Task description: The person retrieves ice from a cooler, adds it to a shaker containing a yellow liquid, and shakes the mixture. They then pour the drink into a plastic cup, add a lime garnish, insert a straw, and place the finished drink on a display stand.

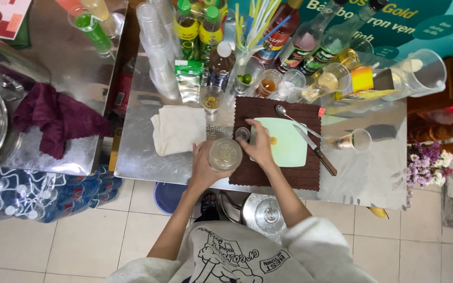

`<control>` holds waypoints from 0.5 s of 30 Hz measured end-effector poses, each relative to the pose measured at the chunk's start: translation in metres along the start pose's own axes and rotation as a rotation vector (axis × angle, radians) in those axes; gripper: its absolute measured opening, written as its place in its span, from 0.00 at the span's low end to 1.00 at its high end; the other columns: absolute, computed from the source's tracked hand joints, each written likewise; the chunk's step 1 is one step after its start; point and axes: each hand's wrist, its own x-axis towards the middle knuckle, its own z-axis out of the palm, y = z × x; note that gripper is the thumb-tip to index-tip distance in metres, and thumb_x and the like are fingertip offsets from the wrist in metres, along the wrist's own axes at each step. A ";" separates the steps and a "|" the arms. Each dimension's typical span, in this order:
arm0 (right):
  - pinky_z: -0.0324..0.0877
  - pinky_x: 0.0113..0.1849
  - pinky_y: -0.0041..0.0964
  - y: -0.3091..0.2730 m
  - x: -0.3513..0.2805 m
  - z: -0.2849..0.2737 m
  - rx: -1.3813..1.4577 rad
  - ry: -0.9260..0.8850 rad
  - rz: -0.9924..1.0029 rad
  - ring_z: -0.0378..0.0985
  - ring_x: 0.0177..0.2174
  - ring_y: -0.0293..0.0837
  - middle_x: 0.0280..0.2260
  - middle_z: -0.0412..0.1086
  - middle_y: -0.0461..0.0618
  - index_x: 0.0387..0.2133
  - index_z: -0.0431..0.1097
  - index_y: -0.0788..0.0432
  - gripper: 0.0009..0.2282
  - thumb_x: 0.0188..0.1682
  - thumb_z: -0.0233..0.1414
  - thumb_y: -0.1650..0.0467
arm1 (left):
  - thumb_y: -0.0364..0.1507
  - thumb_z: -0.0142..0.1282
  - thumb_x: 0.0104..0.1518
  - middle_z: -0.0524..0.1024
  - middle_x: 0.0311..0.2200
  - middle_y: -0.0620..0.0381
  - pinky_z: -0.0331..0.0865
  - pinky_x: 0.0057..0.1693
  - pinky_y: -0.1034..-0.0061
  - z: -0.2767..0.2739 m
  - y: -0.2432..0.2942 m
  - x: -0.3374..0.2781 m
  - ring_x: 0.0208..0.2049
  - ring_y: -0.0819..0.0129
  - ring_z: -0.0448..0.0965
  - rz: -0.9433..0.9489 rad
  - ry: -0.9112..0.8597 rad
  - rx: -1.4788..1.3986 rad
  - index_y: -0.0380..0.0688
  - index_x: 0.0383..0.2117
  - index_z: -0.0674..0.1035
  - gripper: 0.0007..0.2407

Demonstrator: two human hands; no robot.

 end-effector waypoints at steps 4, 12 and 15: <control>0.68 0.45 0.44 -0.035 -0.033 -0.021 0.219 0.221 -0.285 0.74 0.42 0.47 0.45 0.73 0.53 0.51 0.71 0.52 0.16 0.48 0.57 0.71 | 0.41 0.80 0.23 0.79 0.45 0.51 0.33 0.70 0.36 0.004 -0.009 -0.001 0.57 0.46 0.70 0.007 0.058 -0.030 0.42 0.48 0.78 0.38; 0.59 0.59 0.64 -0.083 -0.068 -0.012 0.139 -0.048 -0.483 0.62 0.59 0.65 0.59 0.63 0.66 0.63 0.57 0.64 0.47 0.29 0.73 0.61 | 0.46 0.82 0.23 0.79 0.48 0.54 0.29 0.73 0.49 0.022 -0.040 -0.007 0.60 0.54 0.69 0.108 0.145 -0.036 0.43 0.49 0.79 0.40; 0.67 0.56 0.54 -0.068 -0.058 -0.002 0.102 -0.022 -0.494 0.73 0.53 0.55 0.52 0.72 0.55 0.55 0.69 0.58 0.37 0.27 0.74 0.65 | 0.37 0.80 0.28 0.80 0.46 0.52 0.28 0.73 0.48 0.015 -0.026 -0.003 0.59 0.52 0.70 0.128 0.122 -0.071 0.41 0.48 0.79 0.34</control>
